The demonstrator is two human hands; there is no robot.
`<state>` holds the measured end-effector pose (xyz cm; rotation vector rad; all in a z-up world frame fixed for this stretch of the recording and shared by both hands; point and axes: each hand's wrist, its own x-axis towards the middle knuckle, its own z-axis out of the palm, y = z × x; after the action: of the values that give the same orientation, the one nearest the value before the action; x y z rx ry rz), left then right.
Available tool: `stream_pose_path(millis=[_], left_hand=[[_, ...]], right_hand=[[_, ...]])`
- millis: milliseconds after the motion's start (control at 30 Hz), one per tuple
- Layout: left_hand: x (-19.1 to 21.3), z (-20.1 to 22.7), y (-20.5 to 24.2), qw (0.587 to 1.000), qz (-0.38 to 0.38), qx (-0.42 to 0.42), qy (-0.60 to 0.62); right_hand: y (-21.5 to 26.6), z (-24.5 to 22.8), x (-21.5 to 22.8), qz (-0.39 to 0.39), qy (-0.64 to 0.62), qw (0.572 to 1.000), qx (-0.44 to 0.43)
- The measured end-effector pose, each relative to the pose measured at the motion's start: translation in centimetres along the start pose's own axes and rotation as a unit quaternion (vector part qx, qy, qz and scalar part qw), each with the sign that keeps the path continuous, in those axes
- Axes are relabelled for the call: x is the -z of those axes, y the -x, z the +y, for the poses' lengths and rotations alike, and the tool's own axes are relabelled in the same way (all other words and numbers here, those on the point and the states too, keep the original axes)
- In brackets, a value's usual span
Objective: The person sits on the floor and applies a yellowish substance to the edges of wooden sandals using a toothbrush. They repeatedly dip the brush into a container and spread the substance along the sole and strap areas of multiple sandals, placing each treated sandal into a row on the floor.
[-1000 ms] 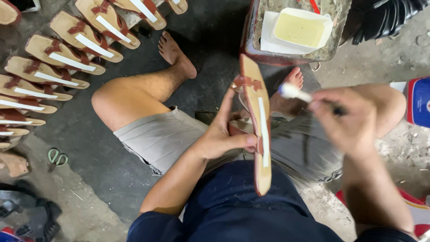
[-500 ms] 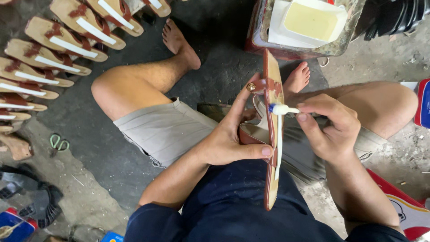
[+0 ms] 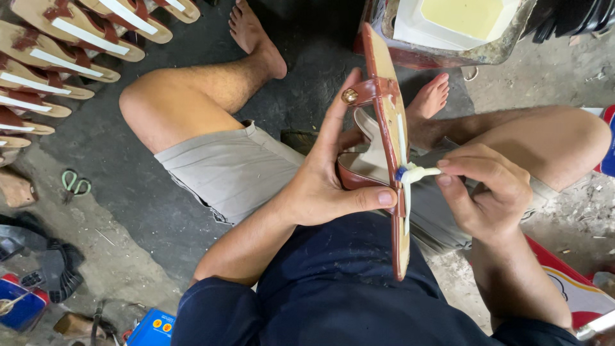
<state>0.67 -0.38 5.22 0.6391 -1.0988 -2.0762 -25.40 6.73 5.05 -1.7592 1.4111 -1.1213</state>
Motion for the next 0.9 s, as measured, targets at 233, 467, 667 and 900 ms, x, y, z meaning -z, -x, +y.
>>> stream_pose_path(millis=[233, 467, 667, 900], left_hand=[[-0.2, 0.2, -0.1, 0.999, -0.009, -0.041, -0.016], [-0.2, 0.0, -0.3, 0.995, 0.027, -0.089, -0.022], [0.4, -0.4, -0.1, 0.993, 0.064, -0.094, 0.005], [0.3, -0.7, -0.1, 0.993, 0.007, -0.096, -0.074]], right_hand=[[0.5, -0.2, 0.5, 0.017, -0.005, 1.000, -0.021], [0.5, -0.3, -0.2, 0.013, -0.015, 1.000, 0.004], [0.3, -1.9, 0.4, 0.003, 0.015, 1.000, 0.024], [0.1, -2.8, 1.0, 0.002, 0.087, 0.996, -0.005]])
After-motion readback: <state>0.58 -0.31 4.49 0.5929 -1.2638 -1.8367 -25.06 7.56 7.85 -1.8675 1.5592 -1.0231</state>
